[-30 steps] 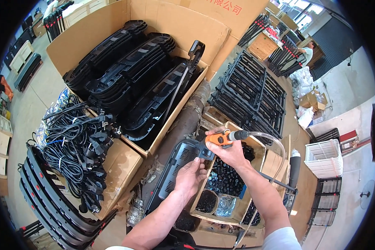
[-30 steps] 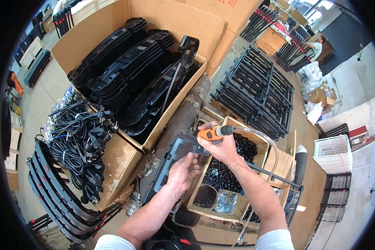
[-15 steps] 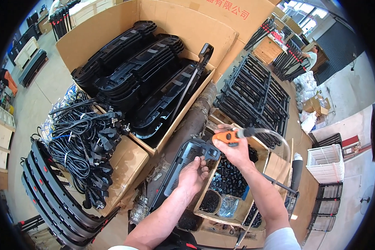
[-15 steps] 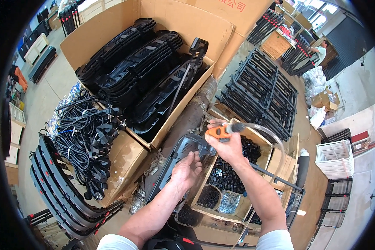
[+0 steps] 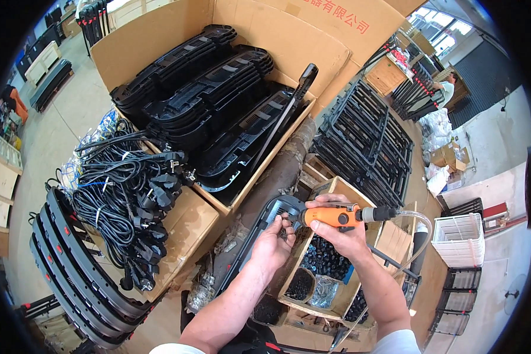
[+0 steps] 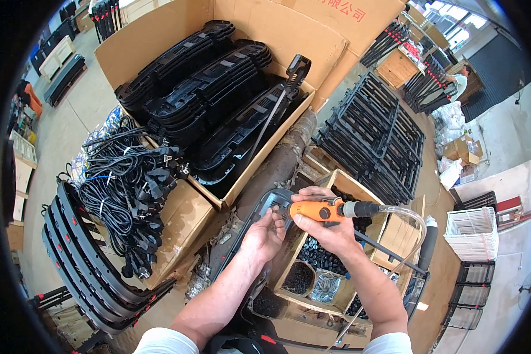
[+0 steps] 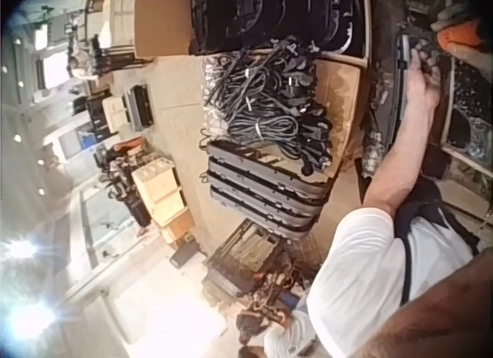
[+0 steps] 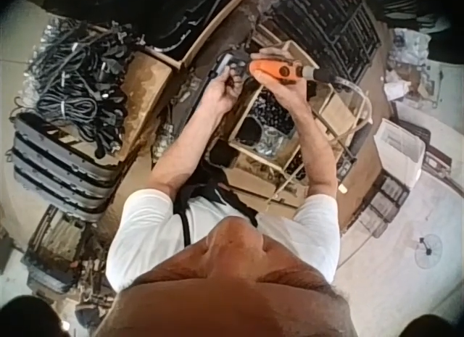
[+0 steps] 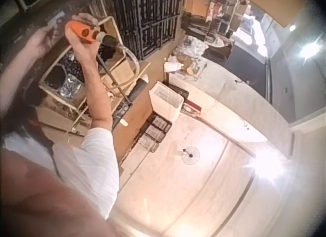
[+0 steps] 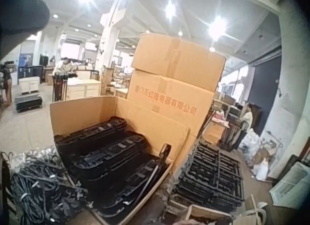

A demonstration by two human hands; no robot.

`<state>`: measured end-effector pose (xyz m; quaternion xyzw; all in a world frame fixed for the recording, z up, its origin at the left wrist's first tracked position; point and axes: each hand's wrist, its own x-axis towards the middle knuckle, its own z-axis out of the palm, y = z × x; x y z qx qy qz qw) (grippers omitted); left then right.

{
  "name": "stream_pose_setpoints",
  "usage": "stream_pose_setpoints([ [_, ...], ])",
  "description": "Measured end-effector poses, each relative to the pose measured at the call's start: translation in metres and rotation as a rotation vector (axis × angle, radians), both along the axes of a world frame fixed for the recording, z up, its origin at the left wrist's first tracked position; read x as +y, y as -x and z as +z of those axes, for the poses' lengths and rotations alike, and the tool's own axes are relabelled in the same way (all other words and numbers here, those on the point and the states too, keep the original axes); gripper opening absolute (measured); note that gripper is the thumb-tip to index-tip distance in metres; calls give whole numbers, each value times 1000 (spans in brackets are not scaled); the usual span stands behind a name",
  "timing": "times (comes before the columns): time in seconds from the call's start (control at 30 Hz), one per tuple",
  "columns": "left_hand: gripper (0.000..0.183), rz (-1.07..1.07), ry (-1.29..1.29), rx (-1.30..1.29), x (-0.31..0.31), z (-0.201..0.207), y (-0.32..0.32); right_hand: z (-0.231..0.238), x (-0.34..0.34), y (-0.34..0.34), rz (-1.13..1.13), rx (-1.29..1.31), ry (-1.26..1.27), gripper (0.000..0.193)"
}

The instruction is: Assembling a leaf blower housing onto a metal frame using a power screwdriver and managing wiring.

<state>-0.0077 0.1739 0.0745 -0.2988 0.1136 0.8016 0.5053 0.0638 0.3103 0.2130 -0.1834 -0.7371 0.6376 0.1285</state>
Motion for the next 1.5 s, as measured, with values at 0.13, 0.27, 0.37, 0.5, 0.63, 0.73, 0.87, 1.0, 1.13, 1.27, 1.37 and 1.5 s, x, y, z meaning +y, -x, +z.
stream_pose_setpoints([
  [0.13, 24, 34, -42, -14, -4, -8, 0, -2, -11, 10, 12, 0, -16, 51],
  [0.27, 26, 35, 133, 3, -10, 17, -1, -11, -20, 22, -10, -19, -51, 50],
  [0.37, 26, -57, 209, 138, -26, 17, -4, -19, -23, 35, -9, -32, -45, 51],
  [0.5, 23, -95, 312, 375, -57, 18, 15, -35, -20, 48, 37, 8, -106, 49],
  [0.63, 27, -138, 370, 608, -76, 41, 60, -41, -20, 54, 70, -32, -167, 51],
  [0.73, 32, -219, 525, 1140, -79, 68, 87, -33, -25, 61, 107, -58, -248, 51],
  [0.87, 50, -292, 508, 1770, -73, 108, 109, -42, -25, 71, 118, -101, -468, 43],
  [1.0, 55, -387, 469, 2082, -69, 149, 113, -49, -30, 74, 87, -141, -495, 37],
  [1.13, 46, -292, 550, 2347, -55, 137, 114, -44, -36, 71, 88, -204, -608, 36],
  [1.27, 36, -269, 542, 2342, -48, 135, 109, -55, -28, 68, 102, 34, -682, 37],
  [1.37, 36, -276, 535, 2315, -48, 132, 111, -50, -35, 70, 62, -62, -583, 36],
  [1.5, 37, -291, 543, 2352, -43, 133, 106, -57, -27, 65, 76, 5, -615, 35],
])
